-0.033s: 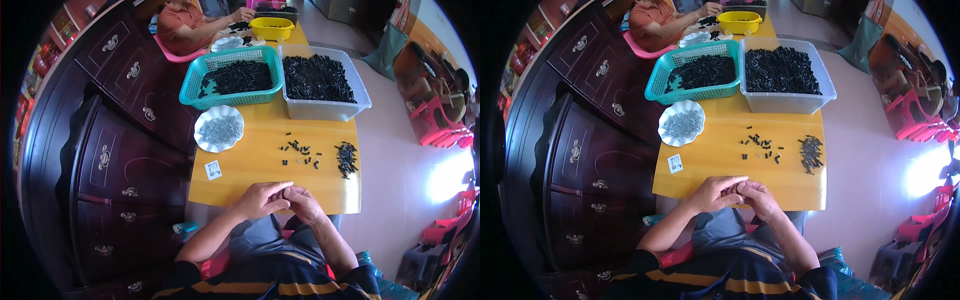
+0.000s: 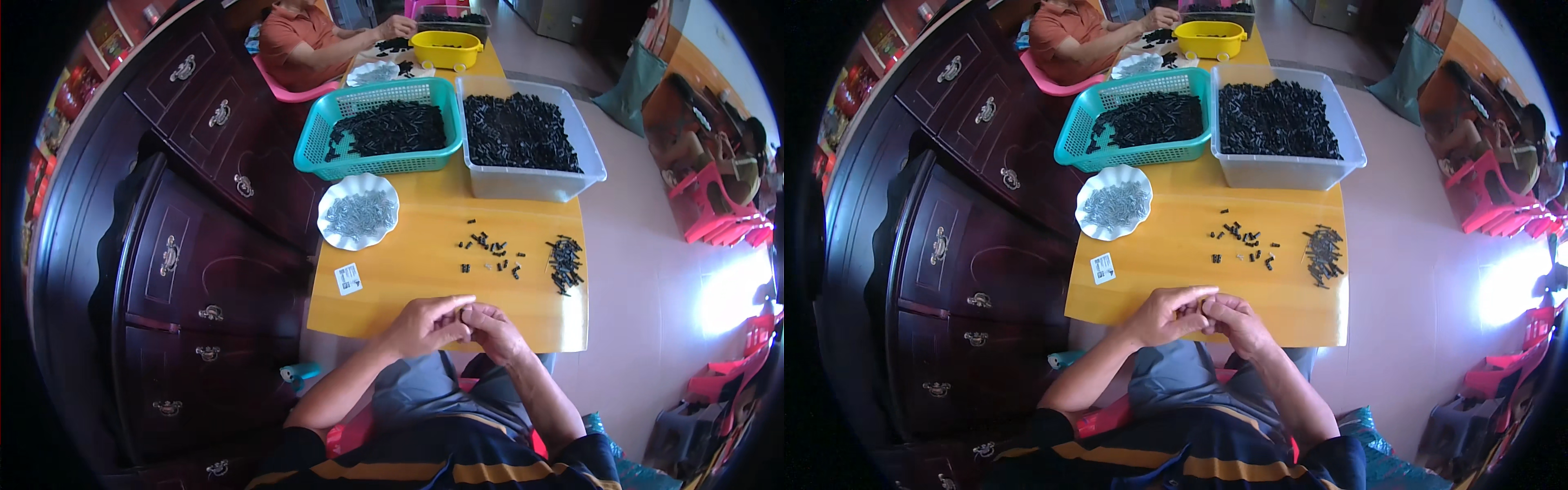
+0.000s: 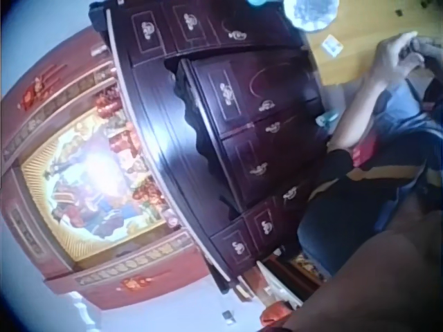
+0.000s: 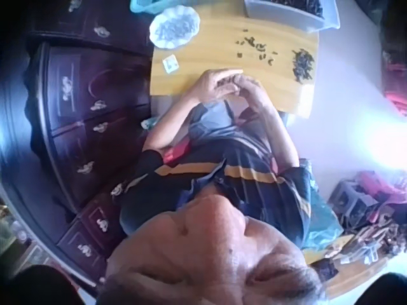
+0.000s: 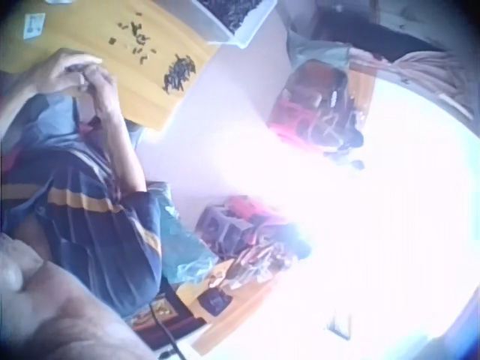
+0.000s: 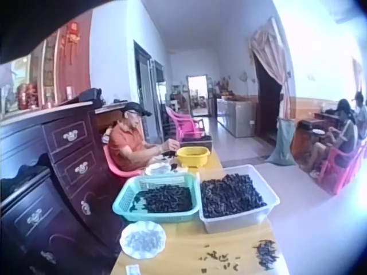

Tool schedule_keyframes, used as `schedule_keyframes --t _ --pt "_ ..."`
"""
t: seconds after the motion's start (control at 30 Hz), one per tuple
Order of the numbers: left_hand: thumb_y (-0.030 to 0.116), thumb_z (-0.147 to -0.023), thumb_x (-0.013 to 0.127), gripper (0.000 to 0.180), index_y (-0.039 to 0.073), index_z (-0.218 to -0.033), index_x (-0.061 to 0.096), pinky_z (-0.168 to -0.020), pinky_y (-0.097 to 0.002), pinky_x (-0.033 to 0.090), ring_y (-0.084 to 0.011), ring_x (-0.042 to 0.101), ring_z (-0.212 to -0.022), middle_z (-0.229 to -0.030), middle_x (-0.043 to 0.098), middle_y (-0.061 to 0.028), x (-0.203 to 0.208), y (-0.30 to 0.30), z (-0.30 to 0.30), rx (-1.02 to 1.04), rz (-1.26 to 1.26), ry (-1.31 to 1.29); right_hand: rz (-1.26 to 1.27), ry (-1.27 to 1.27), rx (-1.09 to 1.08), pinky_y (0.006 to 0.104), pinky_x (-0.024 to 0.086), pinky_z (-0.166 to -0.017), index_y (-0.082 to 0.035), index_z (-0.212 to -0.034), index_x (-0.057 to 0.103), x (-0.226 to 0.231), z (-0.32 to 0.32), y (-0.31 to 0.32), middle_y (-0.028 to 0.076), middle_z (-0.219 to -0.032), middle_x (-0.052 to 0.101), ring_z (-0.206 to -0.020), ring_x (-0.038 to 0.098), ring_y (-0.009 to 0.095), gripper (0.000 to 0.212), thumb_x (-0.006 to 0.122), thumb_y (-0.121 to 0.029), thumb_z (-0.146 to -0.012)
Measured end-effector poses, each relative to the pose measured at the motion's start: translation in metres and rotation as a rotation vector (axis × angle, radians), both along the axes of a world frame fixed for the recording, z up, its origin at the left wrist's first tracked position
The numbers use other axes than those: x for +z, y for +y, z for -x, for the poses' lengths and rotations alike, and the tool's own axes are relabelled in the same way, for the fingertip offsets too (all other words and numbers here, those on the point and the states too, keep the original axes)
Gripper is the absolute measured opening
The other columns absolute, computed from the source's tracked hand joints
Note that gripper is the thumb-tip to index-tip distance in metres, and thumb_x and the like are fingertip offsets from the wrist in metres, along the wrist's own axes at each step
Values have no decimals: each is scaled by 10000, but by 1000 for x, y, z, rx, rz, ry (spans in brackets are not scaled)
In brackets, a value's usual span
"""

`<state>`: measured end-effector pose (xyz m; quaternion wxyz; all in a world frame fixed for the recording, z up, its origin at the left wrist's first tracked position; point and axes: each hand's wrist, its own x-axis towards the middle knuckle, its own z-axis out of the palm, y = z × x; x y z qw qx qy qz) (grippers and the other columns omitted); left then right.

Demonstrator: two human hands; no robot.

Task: The person assembles plastic components by picking up plastic parts and pins from containers and the table, fitting them together by hand, and placing the assembled pieces on the table.

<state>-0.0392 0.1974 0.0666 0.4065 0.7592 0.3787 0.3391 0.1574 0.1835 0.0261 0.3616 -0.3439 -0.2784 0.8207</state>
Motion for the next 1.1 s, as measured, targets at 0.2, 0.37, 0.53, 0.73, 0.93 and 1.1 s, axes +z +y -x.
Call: schedule_keyframes --t 0.2,0.37,0.53,0.73,0.93,1.1 --pt "195 -970 635 203 3 -989 697 -614 -325 503 -210 666 -660 -777 687 -143 -70 20 30 420 -48 -66 -628 -611 320 263 476 -638 -4 -882 657 74 24 75 29 -718 620 -652 594 110 302 563 -278 -966" --pt "140 -951 641 148 1 -919 679 -605 -337 515 -255 687 -675 -777 695 -145 -66 21 26 430 -151 -91 -1109 -997 108 424 544 -707 -27 -901 706 127 70 193 153 -771 703 -750 692 329 302 608 -312 -897" --pt "121 -936 648 123 5 -911 678 -613 -338 523 -278 691 -687 -789 697 -156 -64 18 28 452 -117 -118 -1204 -1053 -238 409 559 -821 -59 -1102 693 136 71 272 158 -943 730 -891 705 336 308 681 -254 -863" --pt "114 -928 655 113 6 -904 677 -618 -345 527 -283 695 -694 -793 699 -161 -61 20 25 458 -126 -139 -1042 -1389 -324 390 545 -861 -113 -1054 718 103 -17 326 116 -1002 736 -963 699 291 298 690 -293 -818" --pt "114 -925 656 121 -3 -902 674 -609 -347 522 -284 690 -685 -782 690 -167 -67 20 28 453 -160 -171 -1159 -1464 85 404 493 -991 -95 -1285 615 63 -38 334 187 -1180 669 -1130 633 330 547 734 -364 -824" --pt "122 -924 658 124 1 -903 674 -608 -346 522 -291 687 -681 -776 687 -165 -67 22 25 453 -152 -140 -1319 -1633 284 479 441 -1063 -162 -1422 490 51 -15 343 207 -1403 497 -1265 497 437 653 673 -398 -841"
